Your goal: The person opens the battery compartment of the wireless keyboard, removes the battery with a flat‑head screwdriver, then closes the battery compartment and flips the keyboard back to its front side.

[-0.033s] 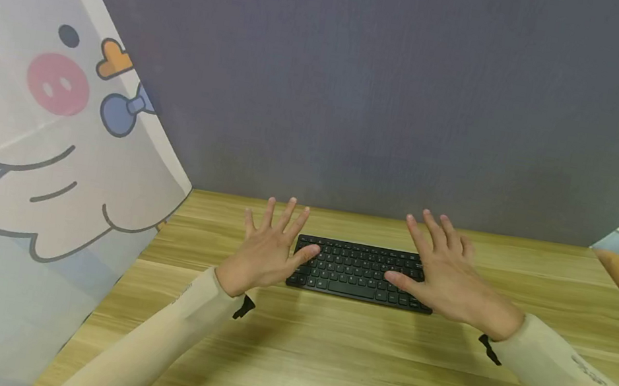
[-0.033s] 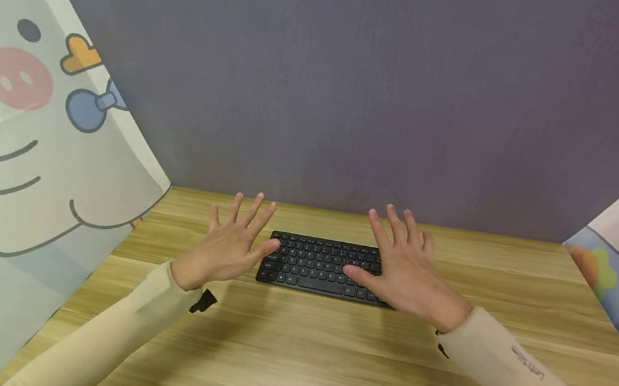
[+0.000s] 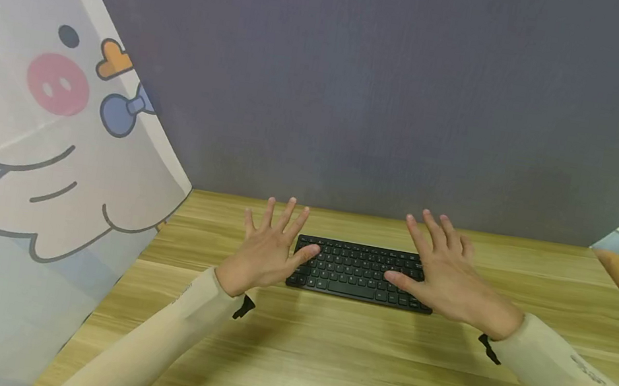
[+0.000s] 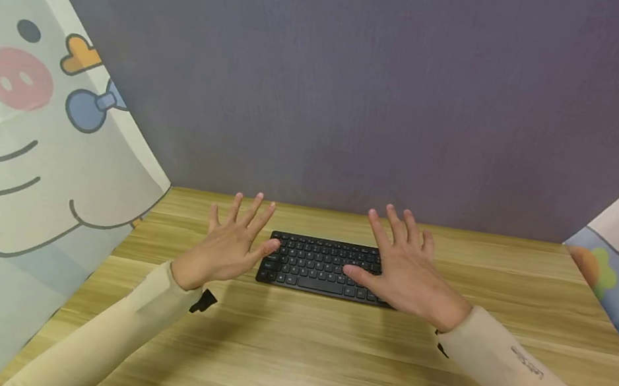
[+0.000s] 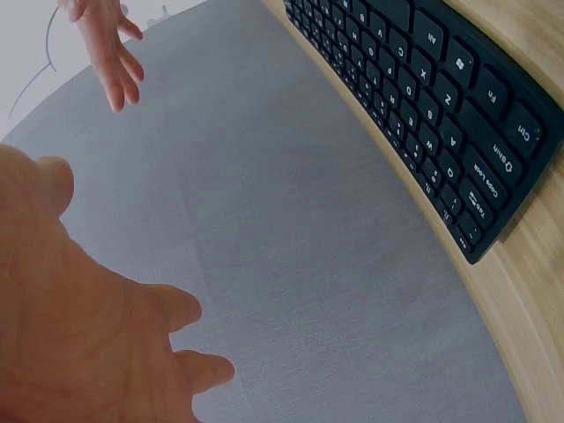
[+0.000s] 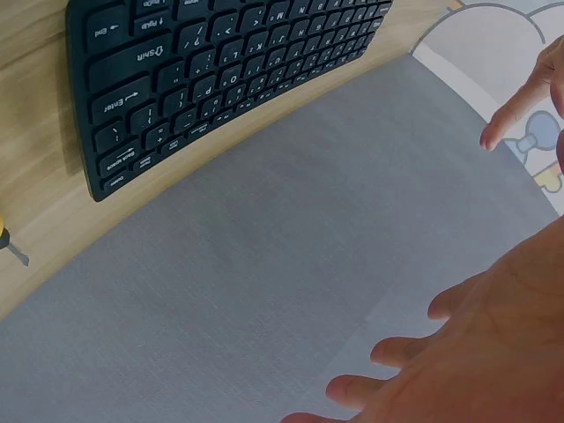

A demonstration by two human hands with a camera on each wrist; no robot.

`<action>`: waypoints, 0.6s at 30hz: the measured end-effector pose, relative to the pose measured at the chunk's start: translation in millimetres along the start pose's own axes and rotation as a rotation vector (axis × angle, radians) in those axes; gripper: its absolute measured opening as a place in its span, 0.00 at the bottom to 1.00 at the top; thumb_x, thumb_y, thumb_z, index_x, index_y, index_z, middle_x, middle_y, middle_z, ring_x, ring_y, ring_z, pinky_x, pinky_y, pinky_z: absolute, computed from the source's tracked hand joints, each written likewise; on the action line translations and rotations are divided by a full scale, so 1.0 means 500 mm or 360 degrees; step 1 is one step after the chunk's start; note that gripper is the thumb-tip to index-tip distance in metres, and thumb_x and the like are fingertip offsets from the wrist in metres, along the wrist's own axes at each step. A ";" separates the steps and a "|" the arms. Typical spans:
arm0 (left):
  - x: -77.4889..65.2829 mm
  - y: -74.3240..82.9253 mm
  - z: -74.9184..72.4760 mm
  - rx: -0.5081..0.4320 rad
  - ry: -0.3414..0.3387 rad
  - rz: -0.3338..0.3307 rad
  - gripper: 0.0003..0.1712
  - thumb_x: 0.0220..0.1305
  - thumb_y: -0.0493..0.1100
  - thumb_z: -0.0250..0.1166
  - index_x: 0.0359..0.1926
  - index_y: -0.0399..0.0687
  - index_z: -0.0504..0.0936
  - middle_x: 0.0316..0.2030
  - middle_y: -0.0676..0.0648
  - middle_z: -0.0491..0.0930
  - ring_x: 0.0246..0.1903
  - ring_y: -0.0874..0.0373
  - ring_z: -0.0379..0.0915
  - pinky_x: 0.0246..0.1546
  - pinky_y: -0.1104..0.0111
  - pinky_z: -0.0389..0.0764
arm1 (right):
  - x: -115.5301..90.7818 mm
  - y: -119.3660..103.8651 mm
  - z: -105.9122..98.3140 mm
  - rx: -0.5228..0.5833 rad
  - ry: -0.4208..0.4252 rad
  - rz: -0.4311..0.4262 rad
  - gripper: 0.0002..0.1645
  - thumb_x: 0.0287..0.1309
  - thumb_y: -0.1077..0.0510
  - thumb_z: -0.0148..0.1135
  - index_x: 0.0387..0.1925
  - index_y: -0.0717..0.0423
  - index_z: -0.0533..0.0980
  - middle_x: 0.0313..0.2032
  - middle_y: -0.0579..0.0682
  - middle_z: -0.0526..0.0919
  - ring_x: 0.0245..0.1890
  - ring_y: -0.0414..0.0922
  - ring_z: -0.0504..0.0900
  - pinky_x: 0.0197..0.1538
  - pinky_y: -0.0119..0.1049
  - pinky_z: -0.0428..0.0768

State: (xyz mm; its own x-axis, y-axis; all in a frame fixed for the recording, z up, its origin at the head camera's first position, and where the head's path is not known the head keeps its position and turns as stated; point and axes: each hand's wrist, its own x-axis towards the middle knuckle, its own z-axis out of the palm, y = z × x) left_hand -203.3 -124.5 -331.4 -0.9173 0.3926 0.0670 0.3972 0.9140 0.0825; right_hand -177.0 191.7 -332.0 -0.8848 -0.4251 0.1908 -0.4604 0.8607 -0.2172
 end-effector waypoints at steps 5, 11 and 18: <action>-0.002 -0.001 -0.002 0.0007 0.0008 0.0001 0.46 0.62 0.77 0.26 0.74 0.62 0.35 0.72 0.47 0.30 0.68 0.39 0.19 0.56 0.33 0.27 | 0.001 -0.001 0.000 -0.0012 0.0002 -0.0015 0.58 0.59 0.27 0.48 0.74 0.51 0.34 0.72 0.61 0.34 0.69 0.63 0.30 0.58 0.70 0.39; -0.003 -0.003 -0.004 0.0007 0.0017 0.0005 0.45 0.62 0.77 0.27 0.74 0.61 0.36 0.72 0.47 0.32 0.69 0.39 0.20 0.57 0.32 0.29 | 0.003 -0.004 -0.001 -0.0013 -0.0010 -0.0013 0.58 0.58 0.26 0.48 0.75 0.50 0.35 0.72 0.61 0.34 0.69 0.63 0.30 0.58 0.71 0.39; -0.005 -0.004 -0.004 0.0020 0.0017 0.0001 0.45 0.62 0.77 0.27 0.74 0.62 0.36 0.73 0.45 0.33 0.69 0.40 0.20 0.57 0.32 0.30 | 0.008 -0.006 0.001 -0.0003 -0.0033 -0.0012 0.58 0.58 0.26 0.47 0.74 0.51 0.35 0.72 0.61 0.34 0.69 0.64 0.30 0.58 0.71 0.39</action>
State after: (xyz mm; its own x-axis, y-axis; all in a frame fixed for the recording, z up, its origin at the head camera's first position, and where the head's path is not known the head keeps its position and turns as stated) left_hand -201.8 -127.6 -329.6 -0.9167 0.3920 0.0776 0.3973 0.9150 0.0698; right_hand -179.2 187.6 -331.0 -0.8825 -0.4376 0.1724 -0.4672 0.8579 -0.2139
